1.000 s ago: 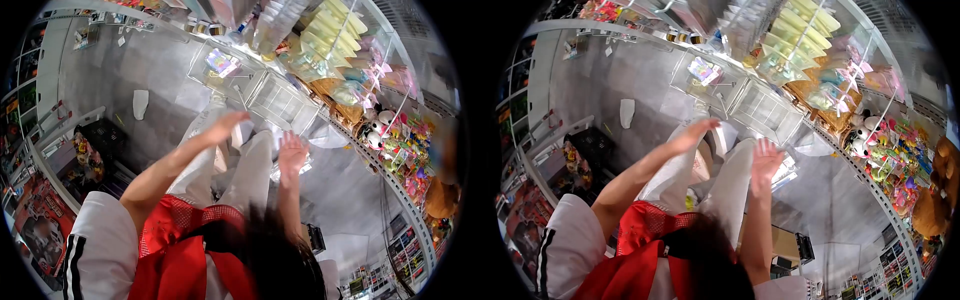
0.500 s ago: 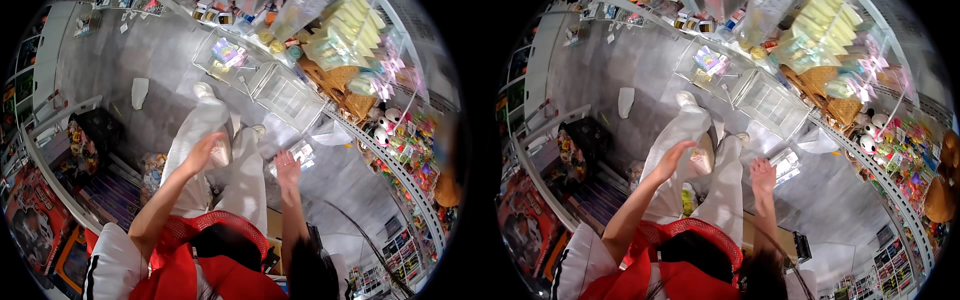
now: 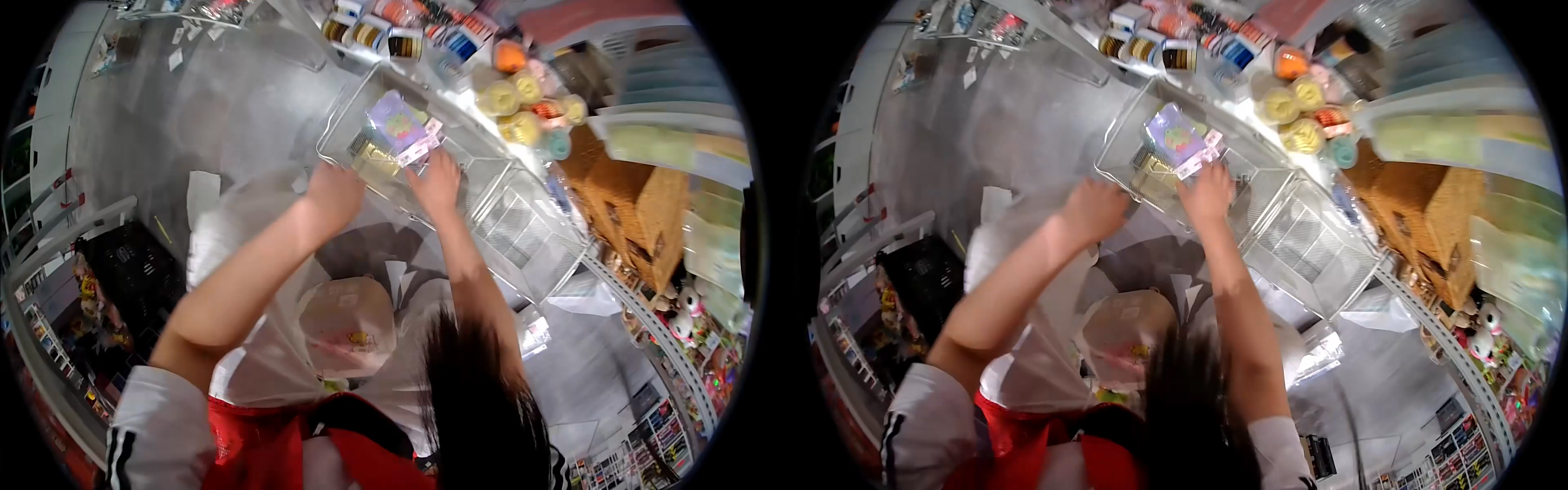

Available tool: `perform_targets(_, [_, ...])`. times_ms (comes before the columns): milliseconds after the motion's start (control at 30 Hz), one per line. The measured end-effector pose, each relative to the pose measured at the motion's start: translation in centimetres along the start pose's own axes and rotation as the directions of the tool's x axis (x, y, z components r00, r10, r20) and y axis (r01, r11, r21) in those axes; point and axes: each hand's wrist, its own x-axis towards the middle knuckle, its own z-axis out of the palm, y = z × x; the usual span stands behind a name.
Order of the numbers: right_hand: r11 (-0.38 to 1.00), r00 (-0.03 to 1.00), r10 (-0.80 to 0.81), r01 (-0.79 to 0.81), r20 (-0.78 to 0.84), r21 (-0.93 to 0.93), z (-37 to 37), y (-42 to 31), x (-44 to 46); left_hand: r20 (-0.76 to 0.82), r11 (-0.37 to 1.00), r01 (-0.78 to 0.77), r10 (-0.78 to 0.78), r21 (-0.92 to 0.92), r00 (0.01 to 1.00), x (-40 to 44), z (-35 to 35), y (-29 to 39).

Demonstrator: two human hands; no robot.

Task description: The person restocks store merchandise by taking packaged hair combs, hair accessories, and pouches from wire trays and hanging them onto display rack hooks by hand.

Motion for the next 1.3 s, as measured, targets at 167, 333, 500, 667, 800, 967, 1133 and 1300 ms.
perform_targets(167, [0.971,0.999,0.03,-0.033,-0.017,-0.237,9.1,0.0,7.4,-0.53,0.926,-0.333,0.196,-0.176,0.825,4.1,-2.7,-3.6])
perform_targets(333, [0.979,0.977,0.196,-0.19,0.08,-0.079,8.8,1.6,5.8,-0.423,0.954,-0.198,0.087,-0.225,0.902,2.0,-4.8,-5.2])
perform_targets(500, [0.935,0.926,0.353,-0.343,0.138,-0.092,1.0,0.6,-0.2,-0.405,0.935,-0.205,0.074,-0.29,0.911,-0.6,-4.8,-6.3])
perform_targets(667, [0.947,0.984,0.166,-0.142,0.06,-0.287,-8.2,0.3,-2.9,-0.567,0.955,-0.229,0.084,-0.19,0.819,-2.9,-4.0,-5.9])
perform_targets(800, [0.94,0.958,-0.162,0.078,-0.236,-0.331,-13.2,-2.0,-8.2,-0.82,0.959,-0.229,0.264,0.166,0.507,-2.3,-1.2,-2.6])
perform_targets(967, [0.943,0.918,-0.332,0.326,-0.218,-0.062,-18.5,-6.2,-15.9,-0.834,0.781,-0.576,0.471,0.242,0.288,-4.4,-2.7,2.0])
perform_targets(1133, [0.976,0.993,-0.118,0.111,-0.023,-0.188,-19.6,-4.9,-18.5,-0.802,0.695,-0.664,0.547,0.275,0.24,-2.1,-3.3,5.4])
perform_targets(1300, [0.92,0.992,0.046,-0.09,-0.121,-0.382,-20.4,-3.3,-18.5,-0.856,0.665,-0.744,0.419,0.064,0.302,1.8,-6.4,6.2])
